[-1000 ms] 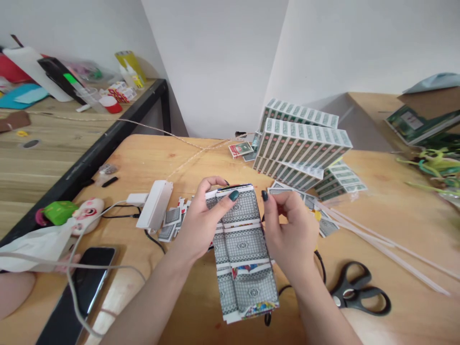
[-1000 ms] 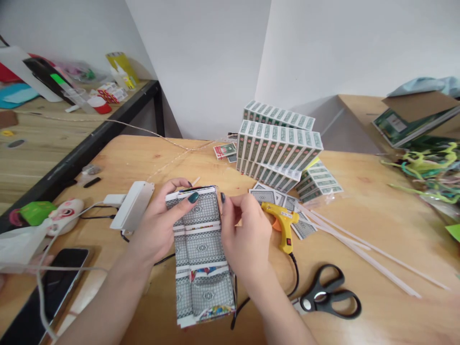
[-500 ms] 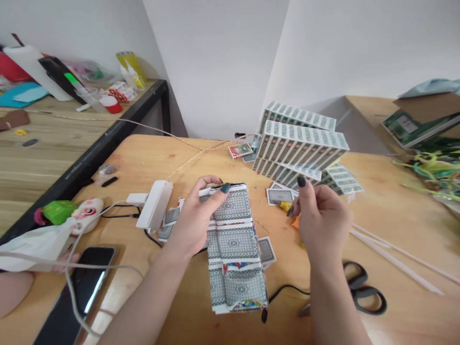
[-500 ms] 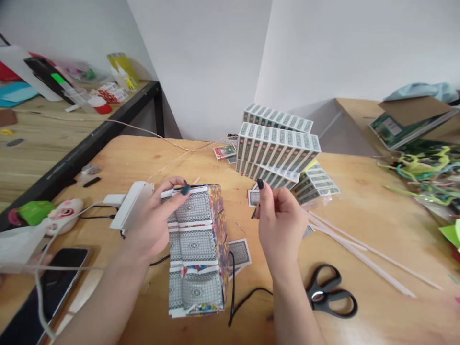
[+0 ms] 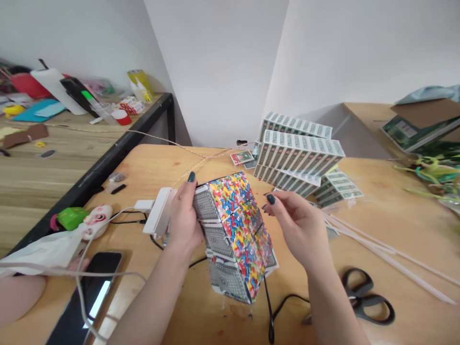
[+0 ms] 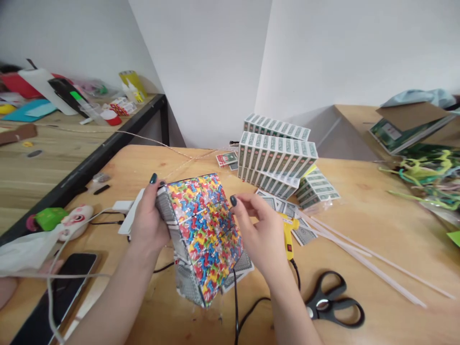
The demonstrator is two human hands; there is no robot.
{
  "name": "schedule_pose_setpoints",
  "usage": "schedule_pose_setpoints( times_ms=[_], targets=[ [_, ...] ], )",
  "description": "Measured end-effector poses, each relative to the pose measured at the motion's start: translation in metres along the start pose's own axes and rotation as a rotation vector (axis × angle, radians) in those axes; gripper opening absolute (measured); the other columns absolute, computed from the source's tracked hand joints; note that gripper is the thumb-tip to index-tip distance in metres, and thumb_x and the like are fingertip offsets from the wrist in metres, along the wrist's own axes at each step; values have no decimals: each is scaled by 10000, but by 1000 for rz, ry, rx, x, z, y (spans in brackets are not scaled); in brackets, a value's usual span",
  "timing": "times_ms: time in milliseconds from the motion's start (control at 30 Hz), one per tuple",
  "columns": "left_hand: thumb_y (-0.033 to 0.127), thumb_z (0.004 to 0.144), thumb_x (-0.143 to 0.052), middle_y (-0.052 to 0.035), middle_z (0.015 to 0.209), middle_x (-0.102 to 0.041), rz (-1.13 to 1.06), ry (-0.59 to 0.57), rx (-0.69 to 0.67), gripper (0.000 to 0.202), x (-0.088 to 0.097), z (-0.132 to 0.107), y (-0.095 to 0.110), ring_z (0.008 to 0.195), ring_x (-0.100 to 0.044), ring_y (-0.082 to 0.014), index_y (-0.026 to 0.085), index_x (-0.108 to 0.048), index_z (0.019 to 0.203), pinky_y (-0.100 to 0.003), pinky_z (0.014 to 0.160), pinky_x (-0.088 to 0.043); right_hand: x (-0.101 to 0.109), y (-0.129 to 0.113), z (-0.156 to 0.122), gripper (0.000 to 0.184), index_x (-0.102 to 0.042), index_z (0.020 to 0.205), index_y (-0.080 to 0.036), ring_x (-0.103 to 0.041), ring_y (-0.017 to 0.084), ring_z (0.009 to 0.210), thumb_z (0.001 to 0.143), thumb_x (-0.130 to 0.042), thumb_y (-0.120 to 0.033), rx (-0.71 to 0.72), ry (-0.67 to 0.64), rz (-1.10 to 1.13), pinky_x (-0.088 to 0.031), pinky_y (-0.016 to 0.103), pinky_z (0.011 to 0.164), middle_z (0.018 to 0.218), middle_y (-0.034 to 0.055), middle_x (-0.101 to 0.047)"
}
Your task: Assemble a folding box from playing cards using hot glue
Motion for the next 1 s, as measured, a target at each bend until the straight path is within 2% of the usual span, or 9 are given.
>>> schedule_pose_setpoints(
  times_ms=[100,233,333,400,600,733,867,933,1000],
  targets=[
    [419,699,-752,73,594,-580,15,18,-95,300,3,1,2,541,-569,-90,192,-557,690,-200,529,-434,-11,-15,-11,132,-658,900,-203,-672,143,744,863,-571,-295,73,-86,-13,-541,264,676,844,38,-718],
    [430,741,-714,63,653,-618,54,45,-182,284,5,-1,5,580,-590,-92,199,-549,745,-206,585,-449,-32,-36,-33,77,-600,825,-202,-578,107,568,838,-606,-277,175,-216,-62,-480,221,553,656,-15,-637],
    [439,752,-701,71,636,-598,44,47,-266,295,5,-2,8,560,-572,-86,202,-525,731,-213,607,-456,-42,-41,-42,141,-516,723,-205,-503,94,516,816,-610,-254,245,-191,-219,-398,208,479,609,-32,-566],
    [431,751,-703,77,618,-571,20,33,-284,294,4,-3,9,562,-567,-87,204,-517,722,-217,624,-464,-45,-40,-42,149,-481,708,-207,-488,90,516,824,-572,-222,244,-186,-237,-384,202,476,615,-32,-549],
    [415,739,-715,47,688,-611,-44,-22,-237,258,2,-1,6,693,-621,-124,203,-569,756,-241,694,-478,-44,-35,-38,97,-480,740,-211,-509,89,543,815,-536,-188,140,-321,-165,-396,199,512,623,-43,-554],
    [346,712,-734,67,638,-593,-112,-8,-242,208,3,0,8,639,-584,-91,200,-590,680,-218,685,-465,-42,-35,-36,77,-505,741,-208,-524,89,552,800,-552,-191,94,-379,-102,-404,204,522,633,-42,-577],
    [269,676,-712,66,636,-599,-218,112,-176,131,4,2,10,674,-592,-98,200,-606,642,-226,720,-472,-39,-32,-32,67,-534,760,-207,-549,95,573,811,-546,-166,54,-458,-14,-438,204,528,646,-37,-585],
    [237,658,-687,58,666,-624,-249,177,-121,77,6,3,9,713,-608,-113,202,-619,667,-244,761,-482,-35,-27,-28,34,-560,808,-206,-591,118,639,806,-592,-197,71,-416,-50,-488,238,582,730,-13,-621],
    [233,656,-658,48,691,-639,-253,165,-83,71,7,5,8,749,-623,-132,207,-629,716,-268,796,-490,-30,-22,-25,253,-585,983,-205,-635,185,862,760,-689,-268,128,-320,-128,-539,343,757,959,54,-652]
  ],
)
Point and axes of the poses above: each hand's wrist, its own z-axis towards the middle knuckle, its own x-axis out of the back of the hand, y = z × x, the point moved 4 cm from there along z, towards the middle knuckle
